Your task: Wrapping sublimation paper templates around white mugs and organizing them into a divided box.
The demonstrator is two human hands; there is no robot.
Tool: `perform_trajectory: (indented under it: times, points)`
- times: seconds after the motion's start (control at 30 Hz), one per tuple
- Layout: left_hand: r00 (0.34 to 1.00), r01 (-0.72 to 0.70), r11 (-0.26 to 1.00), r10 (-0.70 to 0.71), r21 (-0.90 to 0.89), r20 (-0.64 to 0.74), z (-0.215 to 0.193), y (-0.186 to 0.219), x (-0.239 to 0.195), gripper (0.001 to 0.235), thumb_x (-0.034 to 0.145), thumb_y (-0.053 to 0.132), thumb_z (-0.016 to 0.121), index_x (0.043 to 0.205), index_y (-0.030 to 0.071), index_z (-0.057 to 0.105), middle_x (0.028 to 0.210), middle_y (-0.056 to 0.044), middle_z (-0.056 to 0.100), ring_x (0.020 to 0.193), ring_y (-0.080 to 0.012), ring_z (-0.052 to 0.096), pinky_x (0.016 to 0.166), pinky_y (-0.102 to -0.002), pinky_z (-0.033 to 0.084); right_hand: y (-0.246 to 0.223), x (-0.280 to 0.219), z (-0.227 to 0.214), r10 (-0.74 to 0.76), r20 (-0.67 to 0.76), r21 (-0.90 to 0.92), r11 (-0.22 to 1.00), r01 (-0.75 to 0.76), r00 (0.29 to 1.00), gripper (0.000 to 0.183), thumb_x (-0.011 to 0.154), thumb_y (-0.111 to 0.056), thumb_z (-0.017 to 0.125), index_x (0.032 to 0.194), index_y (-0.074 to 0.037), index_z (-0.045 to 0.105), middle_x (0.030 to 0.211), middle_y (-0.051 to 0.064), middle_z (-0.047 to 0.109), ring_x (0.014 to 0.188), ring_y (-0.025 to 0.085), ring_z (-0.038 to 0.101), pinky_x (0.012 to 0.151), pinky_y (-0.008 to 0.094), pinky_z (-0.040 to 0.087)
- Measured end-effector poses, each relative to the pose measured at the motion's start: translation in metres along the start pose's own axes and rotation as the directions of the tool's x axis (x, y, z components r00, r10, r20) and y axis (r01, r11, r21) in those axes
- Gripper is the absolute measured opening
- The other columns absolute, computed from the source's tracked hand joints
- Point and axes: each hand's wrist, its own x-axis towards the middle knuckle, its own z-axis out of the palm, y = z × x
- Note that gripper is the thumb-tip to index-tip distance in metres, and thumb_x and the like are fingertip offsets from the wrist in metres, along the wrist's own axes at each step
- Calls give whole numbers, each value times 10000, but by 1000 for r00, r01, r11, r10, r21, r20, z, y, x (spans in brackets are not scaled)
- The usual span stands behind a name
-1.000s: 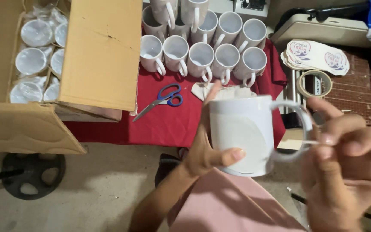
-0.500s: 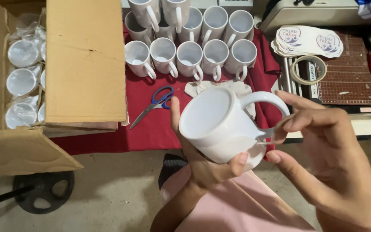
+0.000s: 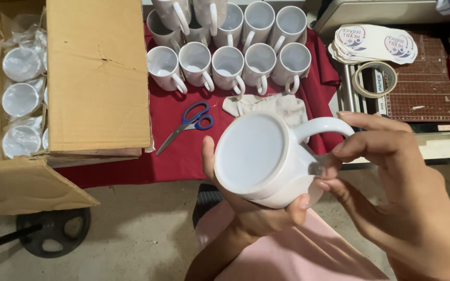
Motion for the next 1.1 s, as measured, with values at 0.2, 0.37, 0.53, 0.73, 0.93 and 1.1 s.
perform_trajectory:
  times: [0.2, 0.37, 0.53, 0.73, 0.93, 1.1]
  points:
    - [999, 43, 996, -42, -75, 19, 7, -19, -23, 1137, 981, 581, 665, 1640, 91, -121, 1447, -85, 548, 1313, -188, 580, 1304, -453, 325, -11, 4, 6, -37, -68, -128, 991, 28, 997, 517, 751, 37, 812, 1130, 0, 462, 1053, 140, 680, 1359, 282, 586, 1013, 375, 543]
    - [997, 5, 996, -12, 85, 79, 9, -30, -25, 1133, 886, 627, 585, 1653, 158, -104, 1456, -114, 572, 1336, -228, 600, 1295, -521, 332, -2, -5, 11, 71, -159, 178, 983, -42, 985, 540, 740, 63, 790, 1165, -10, 465, 1229, 167, 623, 1185, 235, 646, 936, 338, 617]
    - [992, -39, 981, 15, 192, 128, 24, -46, -31, 1143, 811, 658, 523, 1664, 211, -94, 1463, -137, 593, 1354, -260, 619, 1289, -574, 341, 11, -1, 7, 0, -219, 170, 985, 38, 976, 641, 663, 16, 887, 1178, -48, 511, 1168, 117, 562, 1147, 233, 749, 782, 315, 602]
    - [993, -79, 994, 85, -73, 87, 39, -58, -37, 1123, 858, 617, 577, 1697, 262, -81, 1533, -116, 570, 1316, -272, 634, 1232, -505, 374, 43, 30, -7, 128, 113, 743, 648, -170, 985, 659, 653, 121, 833, 1217, -54, 540, 1472, 106, 569, 1195, 313, 704, 783, 378, 654]
    - [986, -115, 974, 135, -194, 96, 29, -51, -24, 1142, 899, 600, 656, 1654, 261, -132, 1611, -209, 406, 1391, -317, 532, 1238, -479, 403, 64, 30, -3, 101, 291, 596, 759, -263, 951, 539, 724, 128, 775, 1226, 13, 618, 1297, 204, 744, 1288, 324, 687, 982, 429, 637]
    - [997, -58, 959, 69, -278, 31, 34, -29, -1, 1141, 951, 647, 639, 1648, 206, -150, 1597, -143, 407, 1442, -253, 513, 1286, -461, 375, 61, 31, 4, -37, 183, 802, 584, -127, 982, 683, 730, -146, 897, 1331, -63, 583, 1378, 207, 647, 1310, 274, 629, 1111, 420, 521]
